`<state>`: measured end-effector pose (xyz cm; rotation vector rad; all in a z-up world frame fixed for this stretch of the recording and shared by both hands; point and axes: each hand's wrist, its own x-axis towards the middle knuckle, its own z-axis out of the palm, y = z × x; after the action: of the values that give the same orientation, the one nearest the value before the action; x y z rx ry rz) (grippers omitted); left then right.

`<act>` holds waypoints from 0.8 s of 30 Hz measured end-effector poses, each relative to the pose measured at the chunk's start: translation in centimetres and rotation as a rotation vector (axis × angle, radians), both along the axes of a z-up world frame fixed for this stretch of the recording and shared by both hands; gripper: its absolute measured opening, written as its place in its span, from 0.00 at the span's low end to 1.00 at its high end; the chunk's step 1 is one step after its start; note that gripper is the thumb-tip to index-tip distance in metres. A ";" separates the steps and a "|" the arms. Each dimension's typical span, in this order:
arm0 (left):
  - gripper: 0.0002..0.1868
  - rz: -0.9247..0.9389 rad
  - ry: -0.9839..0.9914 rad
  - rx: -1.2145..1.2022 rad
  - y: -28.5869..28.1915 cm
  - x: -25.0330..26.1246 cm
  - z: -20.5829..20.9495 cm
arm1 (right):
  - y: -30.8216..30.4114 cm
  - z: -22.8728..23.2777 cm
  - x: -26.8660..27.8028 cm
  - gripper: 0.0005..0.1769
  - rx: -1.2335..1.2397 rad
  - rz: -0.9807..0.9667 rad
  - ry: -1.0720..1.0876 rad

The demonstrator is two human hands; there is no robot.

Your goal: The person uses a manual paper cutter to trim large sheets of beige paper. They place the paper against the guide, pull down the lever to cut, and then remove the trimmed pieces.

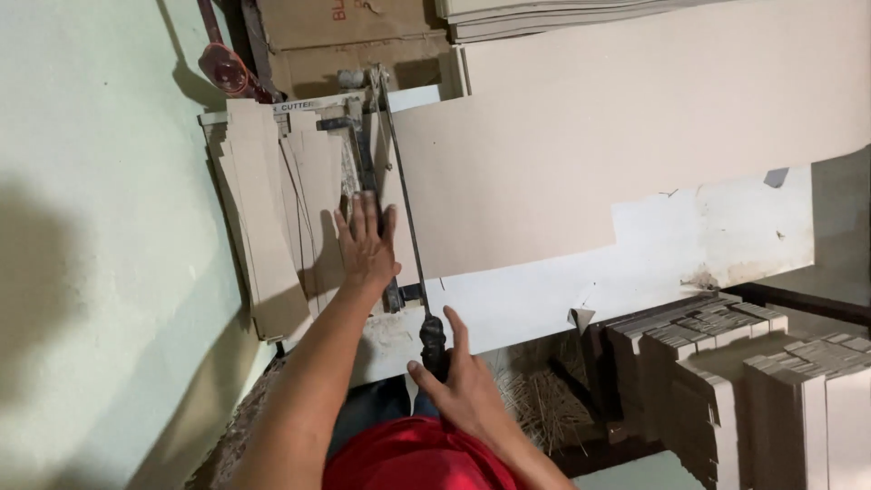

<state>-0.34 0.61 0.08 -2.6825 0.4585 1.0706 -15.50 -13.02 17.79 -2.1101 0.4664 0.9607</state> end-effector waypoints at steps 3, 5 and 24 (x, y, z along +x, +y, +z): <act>0.34 -0.031 -0.455 -0.655 0.6 -1.9 -0.9 | -1.3 4.9 2.9 0.57 0.094 -0.020 0.068; 0.24 -0.295 -0.493 -0.566 1.4 -3.4 0.0 | -2.6 1.9 2.3 0.45 0.179 -0.070 0.082; 0.08 -1.852 -0.313 0.216 2.4 -10.6 -2.3 | -11.5 -16.8 0.1 0.10 0.478 -1.150 0.012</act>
<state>-10.96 2.99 -2.21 -1.1055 1.8903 0.0470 -15.40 -24.50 0.94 -1.0845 1.1409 0.3279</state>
